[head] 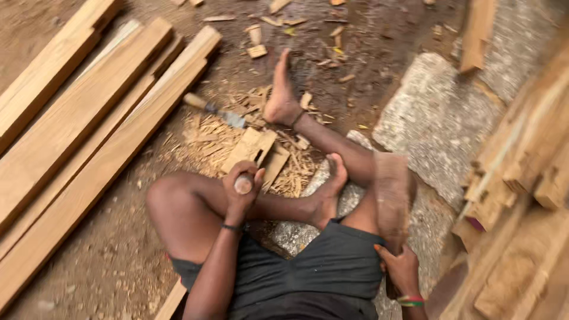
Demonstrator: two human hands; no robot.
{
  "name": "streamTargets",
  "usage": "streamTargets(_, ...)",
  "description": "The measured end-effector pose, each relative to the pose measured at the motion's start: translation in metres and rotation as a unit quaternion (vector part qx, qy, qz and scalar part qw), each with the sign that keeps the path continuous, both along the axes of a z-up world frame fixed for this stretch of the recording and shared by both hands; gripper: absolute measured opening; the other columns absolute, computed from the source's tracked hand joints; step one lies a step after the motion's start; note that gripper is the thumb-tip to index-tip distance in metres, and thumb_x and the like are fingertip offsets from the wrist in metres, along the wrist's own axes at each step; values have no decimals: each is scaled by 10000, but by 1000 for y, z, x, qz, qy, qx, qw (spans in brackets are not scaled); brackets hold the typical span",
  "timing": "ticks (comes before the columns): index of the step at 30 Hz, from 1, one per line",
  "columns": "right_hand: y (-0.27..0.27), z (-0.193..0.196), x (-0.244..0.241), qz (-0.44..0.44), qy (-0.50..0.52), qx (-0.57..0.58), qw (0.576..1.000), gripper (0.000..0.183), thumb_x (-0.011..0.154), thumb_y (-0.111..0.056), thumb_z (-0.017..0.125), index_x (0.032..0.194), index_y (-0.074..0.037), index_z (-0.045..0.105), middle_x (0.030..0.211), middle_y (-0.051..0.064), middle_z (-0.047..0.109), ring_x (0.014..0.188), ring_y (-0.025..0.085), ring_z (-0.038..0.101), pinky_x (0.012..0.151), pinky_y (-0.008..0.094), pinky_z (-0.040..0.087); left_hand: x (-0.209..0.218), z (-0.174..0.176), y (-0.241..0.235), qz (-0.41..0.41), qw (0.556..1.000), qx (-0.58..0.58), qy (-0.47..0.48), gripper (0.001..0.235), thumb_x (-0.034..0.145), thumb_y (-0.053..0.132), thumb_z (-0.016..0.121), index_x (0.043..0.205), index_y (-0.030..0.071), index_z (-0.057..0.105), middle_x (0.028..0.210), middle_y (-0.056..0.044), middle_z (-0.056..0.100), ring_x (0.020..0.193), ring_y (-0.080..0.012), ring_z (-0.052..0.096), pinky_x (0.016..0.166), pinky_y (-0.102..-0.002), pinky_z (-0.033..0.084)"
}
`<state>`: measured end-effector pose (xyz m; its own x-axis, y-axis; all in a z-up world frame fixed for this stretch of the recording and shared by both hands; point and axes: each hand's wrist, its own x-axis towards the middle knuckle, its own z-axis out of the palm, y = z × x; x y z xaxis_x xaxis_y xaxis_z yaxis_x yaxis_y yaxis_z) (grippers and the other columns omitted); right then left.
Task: The person sits on the ground and carves a small cylindrical wooden piece using a chisel and a wooden mallet. They repeatedly strike the chisel to shape the wood, occasionally adjusting the piece and clearing wood shavings.
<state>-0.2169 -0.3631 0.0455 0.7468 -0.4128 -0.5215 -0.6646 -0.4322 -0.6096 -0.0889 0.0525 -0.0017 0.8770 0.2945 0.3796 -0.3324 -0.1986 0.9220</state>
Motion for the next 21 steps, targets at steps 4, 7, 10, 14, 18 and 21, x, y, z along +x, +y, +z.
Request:
streamTargets(4,-24,-25,-3,-98,-74,180,976,208,924,-151,738,931,8,604,701,90,580,538,191,562,509,373,477,22,38,0,17,969,-248,13,216,930,9,785,982,58,581,899,-45,664,813,-103,625,732,-251,544)
streamTargets(7,-40,-13,2,-155,-54,239,957,167,950,-139,683,958,-8,580,710,81,569,549,191,559,508,368,490,49,58,20,-56,972,-224,-35,227,968,5,783,1027,64,571,940,-38,662,872,-114,635,787,-270,561)
streamTargets(10,-33,-3,7,-161,-47,269,948,178,965,-143,658,968,3,555,722,89,575,559,203,565,517,375,499,86,63,35,-53,990,-123,39,253,911,44,847,1000,49,610,847,-13,658,759,-90,607,686,-245,515)
streamTargets(14,-24,11,6,-164,-42,227,959,167,969,-124,659,999,2,554,726,94,556,569,209,547,507,387,468,103,49,37,-70,991,-84,74,265,906,94,886,939,59,625,857,-15,655,757,-92,608,700,-249,511)
streamTargets(18,-16,24,12,-167,-22,186,968,171,993,-109,657,1014,19,546,735,105,548,591,220,544,531,390,465,113,42,32,-115,983,-128,57,292,905,119,897,946,61,614,898,-14,666,818,-97,636,757,-260,538)
streamTargets(21,-10,35,18,-172,-11,173,970,186,988,-94,645,1079,21,530,734,97,536,593,221,539,523,399,466,115,45,28,-128,976,-161,71,290,891,128,895,951,65,618,905,-10,660,832,-98,638,764,-260,539)
